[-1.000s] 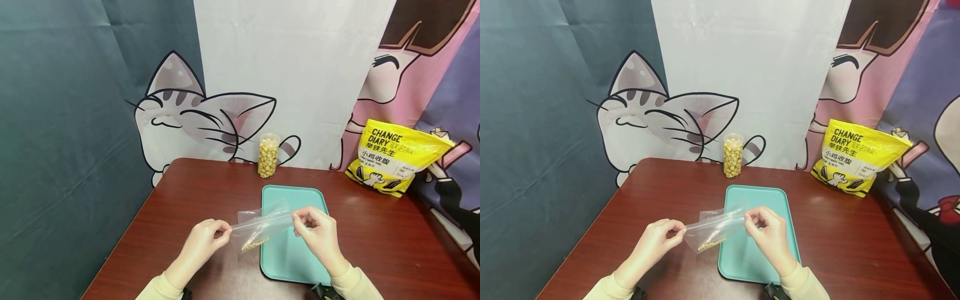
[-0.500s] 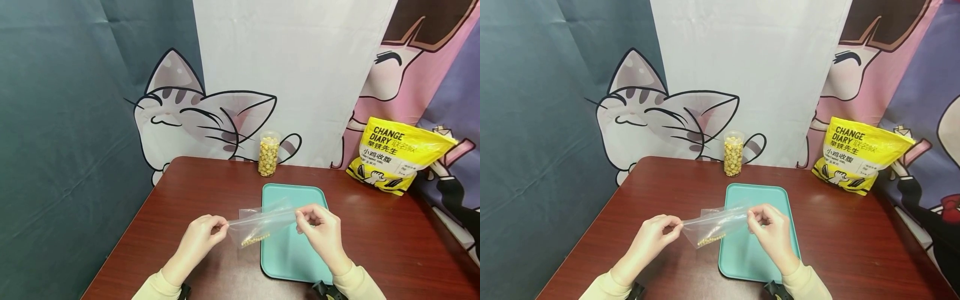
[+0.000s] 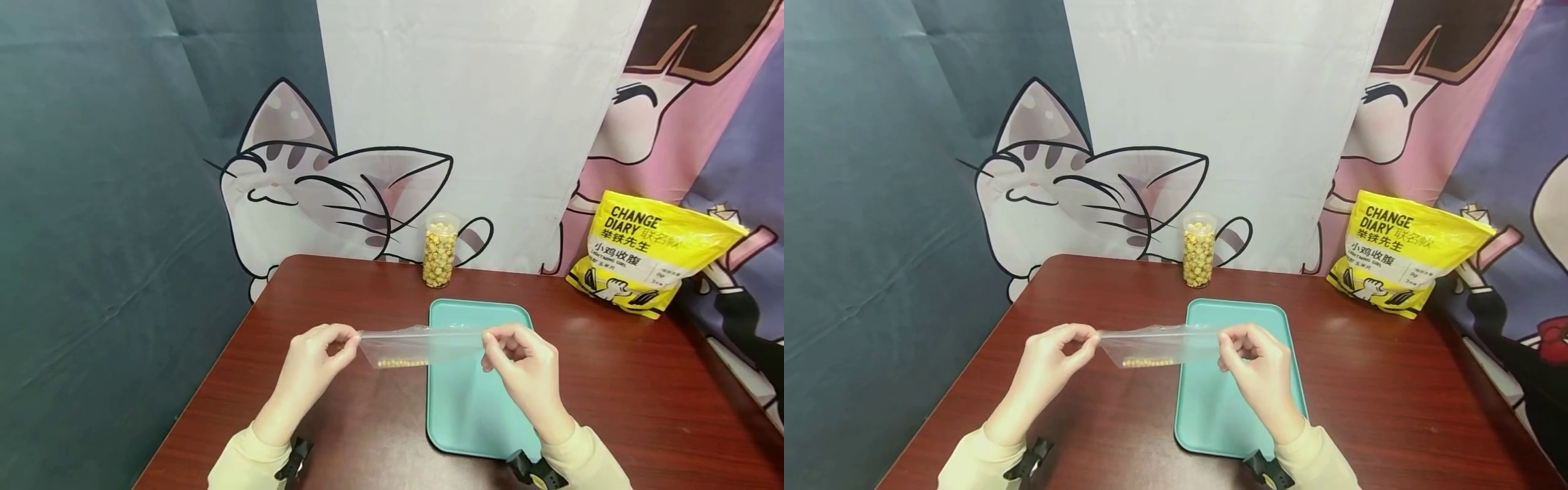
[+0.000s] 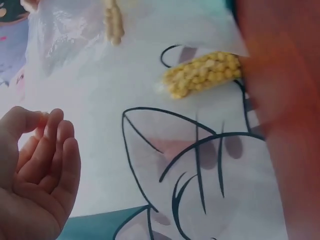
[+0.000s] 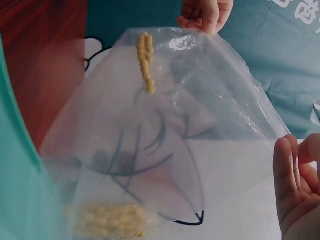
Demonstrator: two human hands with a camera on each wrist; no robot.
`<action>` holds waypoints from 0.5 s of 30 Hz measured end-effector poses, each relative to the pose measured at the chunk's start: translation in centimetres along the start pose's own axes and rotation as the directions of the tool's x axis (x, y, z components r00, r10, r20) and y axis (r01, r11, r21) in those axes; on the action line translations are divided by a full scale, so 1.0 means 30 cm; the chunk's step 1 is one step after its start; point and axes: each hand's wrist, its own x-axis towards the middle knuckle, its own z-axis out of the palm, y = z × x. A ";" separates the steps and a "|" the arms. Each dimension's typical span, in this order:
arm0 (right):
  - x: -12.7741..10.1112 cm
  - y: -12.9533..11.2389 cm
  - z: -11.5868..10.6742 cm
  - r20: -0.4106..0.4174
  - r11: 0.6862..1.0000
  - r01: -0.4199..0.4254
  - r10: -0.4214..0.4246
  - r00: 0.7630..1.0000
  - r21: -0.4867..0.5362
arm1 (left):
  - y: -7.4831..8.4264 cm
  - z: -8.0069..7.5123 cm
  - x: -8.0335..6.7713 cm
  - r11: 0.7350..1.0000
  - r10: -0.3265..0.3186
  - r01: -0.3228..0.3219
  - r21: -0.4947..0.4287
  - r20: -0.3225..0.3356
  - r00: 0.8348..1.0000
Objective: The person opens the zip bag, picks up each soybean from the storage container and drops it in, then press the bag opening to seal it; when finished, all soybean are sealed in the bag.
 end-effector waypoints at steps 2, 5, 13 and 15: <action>0.006 0.006 0.000 -0.006 1.000 0.003 -0.003 1.000 0.009 | 0.004 -0.016 0.014 0.998 -0.042 0.042 -0.041 -0.013 0.999; 0.012 0.019 -0.003 -0.010 1.000 0.011 -0.011 1.000 0.028 | 0.017 -0.040 0.027 0.994 -0.072 0.067 -0.087 -0.051 0.996; 0.035 -0.002 -0.019 -0.006 0.999 -0.007 0.008 1.000 0.052 | 0.069 -0.100 0.059 0.981 -0.029 -0.009 -0.194 -0.192 0.981; 0.034 -0.006 -0.021 0.000 0.998 -0.006 0.006 1.000 0.063 | 0.077 -0.115 0.060 0.976 -0.048 0.004 -0.218 -0.193 0.980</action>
